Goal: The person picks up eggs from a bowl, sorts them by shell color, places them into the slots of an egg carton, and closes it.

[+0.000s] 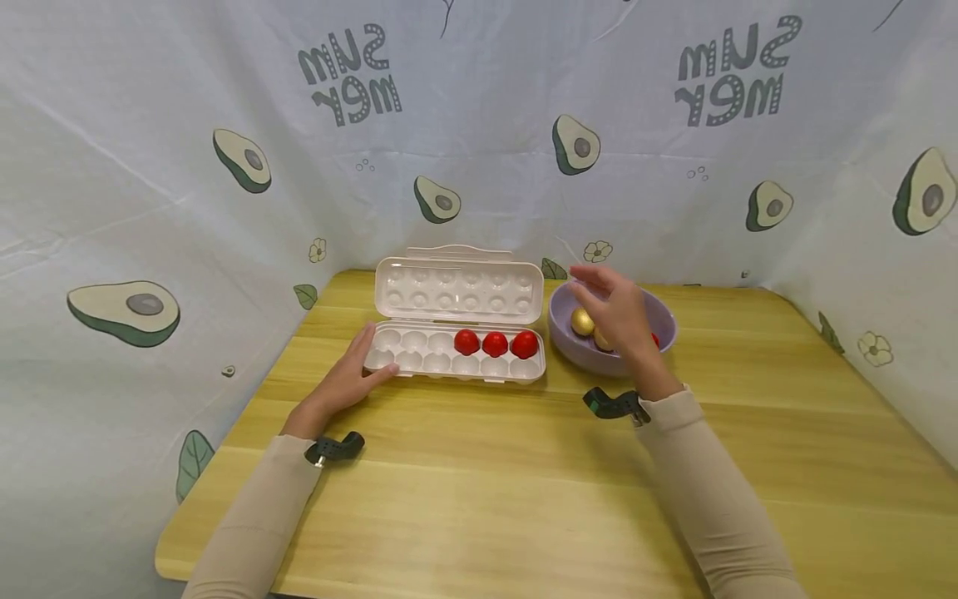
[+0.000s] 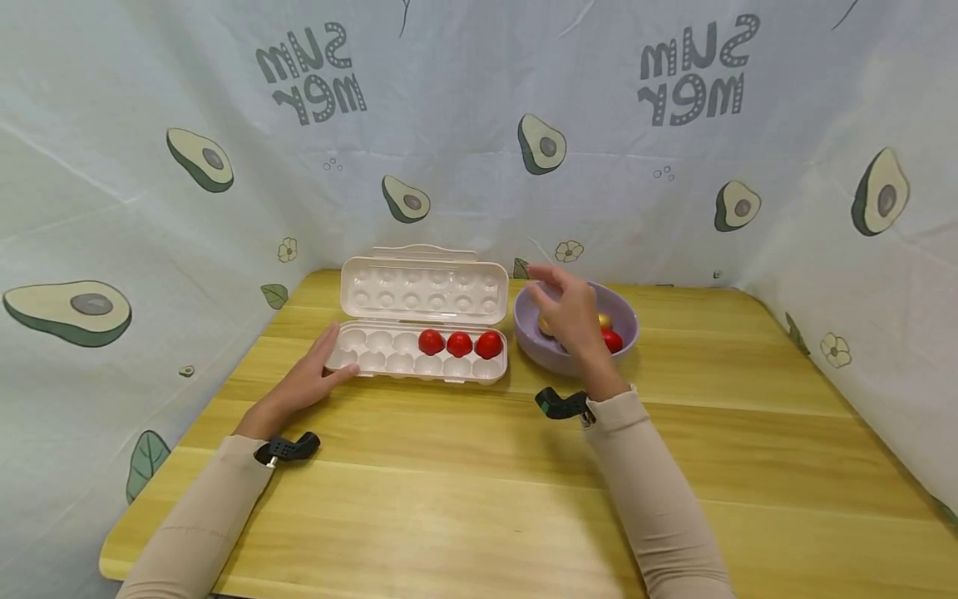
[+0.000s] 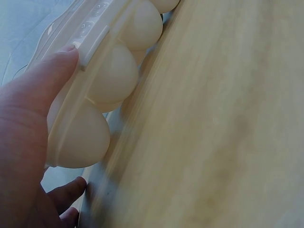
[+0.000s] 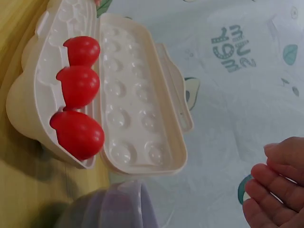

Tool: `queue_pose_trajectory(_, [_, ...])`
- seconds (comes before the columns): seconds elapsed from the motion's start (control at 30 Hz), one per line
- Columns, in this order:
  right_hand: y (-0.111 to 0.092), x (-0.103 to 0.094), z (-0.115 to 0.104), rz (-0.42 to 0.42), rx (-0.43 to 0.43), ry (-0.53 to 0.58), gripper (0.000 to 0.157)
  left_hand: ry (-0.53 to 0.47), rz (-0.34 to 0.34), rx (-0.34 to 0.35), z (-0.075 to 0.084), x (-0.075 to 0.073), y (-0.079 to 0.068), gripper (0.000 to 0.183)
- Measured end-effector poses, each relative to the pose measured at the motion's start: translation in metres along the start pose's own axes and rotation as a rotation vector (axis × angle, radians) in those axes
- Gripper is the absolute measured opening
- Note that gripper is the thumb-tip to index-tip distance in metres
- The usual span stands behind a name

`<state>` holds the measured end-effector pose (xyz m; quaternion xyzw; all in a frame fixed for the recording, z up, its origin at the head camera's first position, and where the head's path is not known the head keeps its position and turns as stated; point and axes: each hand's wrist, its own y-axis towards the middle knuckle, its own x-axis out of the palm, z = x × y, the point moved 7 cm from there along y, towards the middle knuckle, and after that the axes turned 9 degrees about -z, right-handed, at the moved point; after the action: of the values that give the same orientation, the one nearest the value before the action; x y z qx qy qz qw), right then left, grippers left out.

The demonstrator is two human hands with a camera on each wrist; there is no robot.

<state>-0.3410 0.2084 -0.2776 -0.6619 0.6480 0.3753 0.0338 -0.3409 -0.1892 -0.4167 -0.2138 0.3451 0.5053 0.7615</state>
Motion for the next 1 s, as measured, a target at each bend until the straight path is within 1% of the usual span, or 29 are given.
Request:
queue_pose_trajectory(0.13, [-0.002, -0.013, 0.010, 0.023, 0.019, 0.001, 0.032, -0.003, 0.001, 0.002, 0.001, 0.000, 0.000, 0.095])
queue_pose_trajectory(0.3, [-0.005, -0.027, 0.021, 0.036, 0.033, -0.032, 0.035, -0.001, 0.000, -0.004, 0.002, 0.000, -0.001, 0.095])
queue_pose_trajectory(0.43, [-0.008, -0.036, 0.030, 0.038, 0.063, -0.057, 0.036, 0.001, 0.000, -0.004, 0.000, 0.000, -0.001, 0.095])
queue_pose_trajectory(0.73, [-0.012, -0.050, 0.044, 0.041, 0.093, -0.105, 0.039, 0.008, -0.003, 0.002, 0.000, 0.000, -0.002, 0.096])
queue_pose_trajectory(1.0, [-0.013, -0.055, 0.056, -0.004, 0.143, -0.121, 0.041, 0.010, -0.005, 0.000, 0.001, 0.000, -0.002, 0.096])
